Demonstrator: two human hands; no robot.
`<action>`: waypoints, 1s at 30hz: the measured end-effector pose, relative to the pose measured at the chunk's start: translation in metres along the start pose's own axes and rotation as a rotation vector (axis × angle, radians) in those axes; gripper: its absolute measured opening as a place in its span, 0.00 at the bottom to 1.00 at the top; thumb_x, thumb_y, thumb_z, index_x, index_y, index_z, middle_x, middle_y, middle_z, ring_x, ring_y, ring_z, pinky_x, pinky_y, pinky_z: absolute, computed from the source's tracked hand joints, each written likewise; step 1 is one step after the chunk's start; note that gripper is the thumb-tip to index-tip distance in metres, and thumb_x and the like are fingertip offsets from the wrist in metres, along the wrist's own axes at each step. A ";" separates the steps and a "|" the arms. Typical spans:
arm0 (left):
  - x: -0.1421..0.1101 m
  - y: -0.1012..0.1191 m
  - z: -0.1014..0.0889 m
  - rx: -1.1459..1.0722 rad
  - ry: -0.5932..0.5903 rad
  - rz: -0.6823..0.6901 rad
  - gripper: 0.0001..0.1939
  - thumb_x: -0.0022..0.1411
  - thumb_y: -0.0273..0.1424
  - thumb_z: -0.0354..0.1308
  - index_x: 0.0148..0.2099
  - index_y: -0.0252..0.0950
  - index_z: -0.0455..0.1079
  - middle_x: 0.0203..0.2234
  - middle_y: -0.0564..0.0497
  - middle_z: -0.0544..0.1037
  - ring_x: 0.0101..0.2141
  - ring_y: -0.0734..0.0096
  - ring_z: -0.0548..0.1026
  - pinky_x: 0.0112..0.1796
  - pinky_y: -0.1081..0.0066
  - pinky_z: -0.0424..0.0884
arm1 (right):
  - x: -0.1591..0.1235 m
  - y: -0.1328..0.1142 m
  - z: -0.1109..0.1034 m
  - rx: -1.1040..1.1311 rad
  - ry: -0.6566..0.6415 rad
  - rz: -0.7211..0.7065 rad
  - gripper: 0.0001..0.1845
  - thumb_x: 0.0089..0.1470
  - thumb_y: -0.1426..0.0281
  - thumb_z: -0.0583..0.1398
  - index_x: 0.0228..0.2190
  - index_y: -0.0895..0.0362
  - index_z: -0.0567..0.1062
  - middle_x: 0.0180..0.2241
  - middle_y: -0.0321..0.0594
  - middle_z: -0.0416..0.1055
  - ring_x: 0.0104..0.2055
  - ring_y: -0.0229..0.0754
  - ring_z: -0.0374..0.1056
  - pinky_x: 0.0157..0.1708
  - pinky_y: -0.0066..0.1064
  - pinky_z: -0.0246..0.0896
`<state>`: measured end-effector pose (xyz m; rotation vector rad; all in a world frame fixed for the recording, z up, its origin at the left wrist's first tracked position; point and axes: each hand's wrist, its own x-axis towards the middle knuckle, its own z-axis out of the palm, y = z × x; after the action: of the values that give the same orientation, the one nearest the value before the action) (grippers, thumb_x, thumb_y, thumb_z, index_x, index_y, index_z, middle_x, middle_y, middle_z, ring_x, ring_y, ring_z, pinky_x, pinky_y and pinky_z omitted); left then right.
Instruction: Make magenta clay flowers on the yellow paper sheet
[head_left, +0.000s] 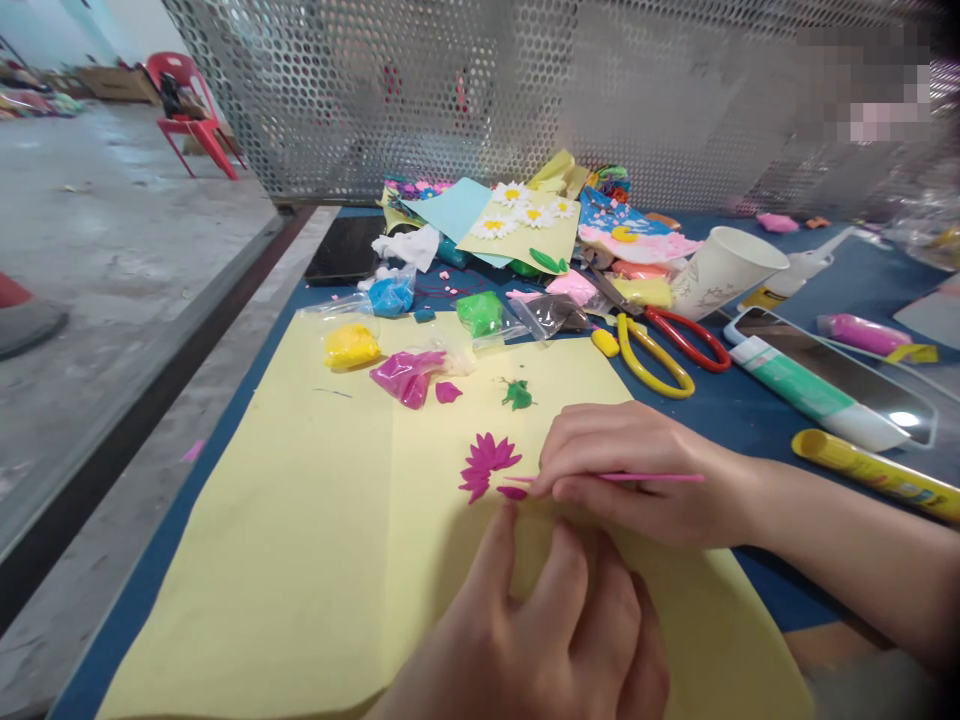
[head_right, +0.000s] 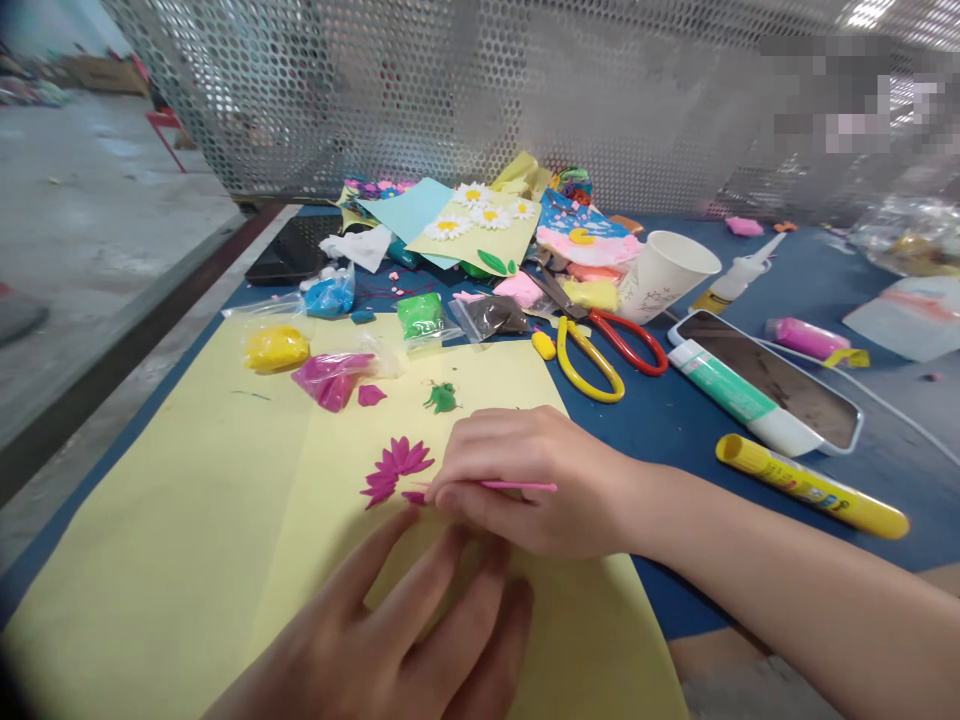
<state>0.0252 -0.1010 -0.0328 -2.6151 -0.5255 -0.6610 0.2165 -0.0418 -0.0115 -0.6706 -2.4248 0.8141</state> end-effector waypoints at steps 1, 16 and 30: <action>0.000 0.000 0.000 0.004 0.008 -0.004 0.11 0.65 0.31 0.52 0.45 0.38 0.73 0.39 0.50 0.80 0.40 0.61 0.77 0.38 0.59 0.77 | 0.000 0.000 0.000 0.001 0.000 -0.002 0.09 0.64 0.72 0.53 0.34 0.59 0.74 0.31 0.44 0.74 0.34 0.38 0.68 0.33 0.29 0.61; 0.003 0.003 0.001 -0.013 0.024 -0.021 0.11 0.64 0.31 0.53 0.44 0.37 0.74 0.37 0.51 0.80 0.39 0.60 0.77 0.38 0.58 0.77 | -0.001 0.000 0.001 0.043 -0.018 0.013 0.08 0.62 0.75 0.56 0.38 0.59 0.75 0.34 0.43 0.74 0.36 0.38 0.68 0.35 0.29 0.62; 0.004 -0.001 -0.002 -0.008 0.029 0.048 0.11 0.66 0.26 0.50 0.44 0.41 0.74 0.37 0.58 0.80 0.38 0.67 0.77 0.35 0.67 0.78 | 0.000 -0.003 -0.002 0.011 -0.057 -0.059 0.08 0.60 0.76 0.55 0.38 0.59 0.75 0.34 0.42 0.76 0.37 0.37 0.70 0.37 0.29 0.63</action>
<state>0.0269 -0.0999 -0.0287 -2.6127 -0.4509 -0.6857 0.2170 -0.0432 -0.0078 -0.5766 -2.4768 0.8335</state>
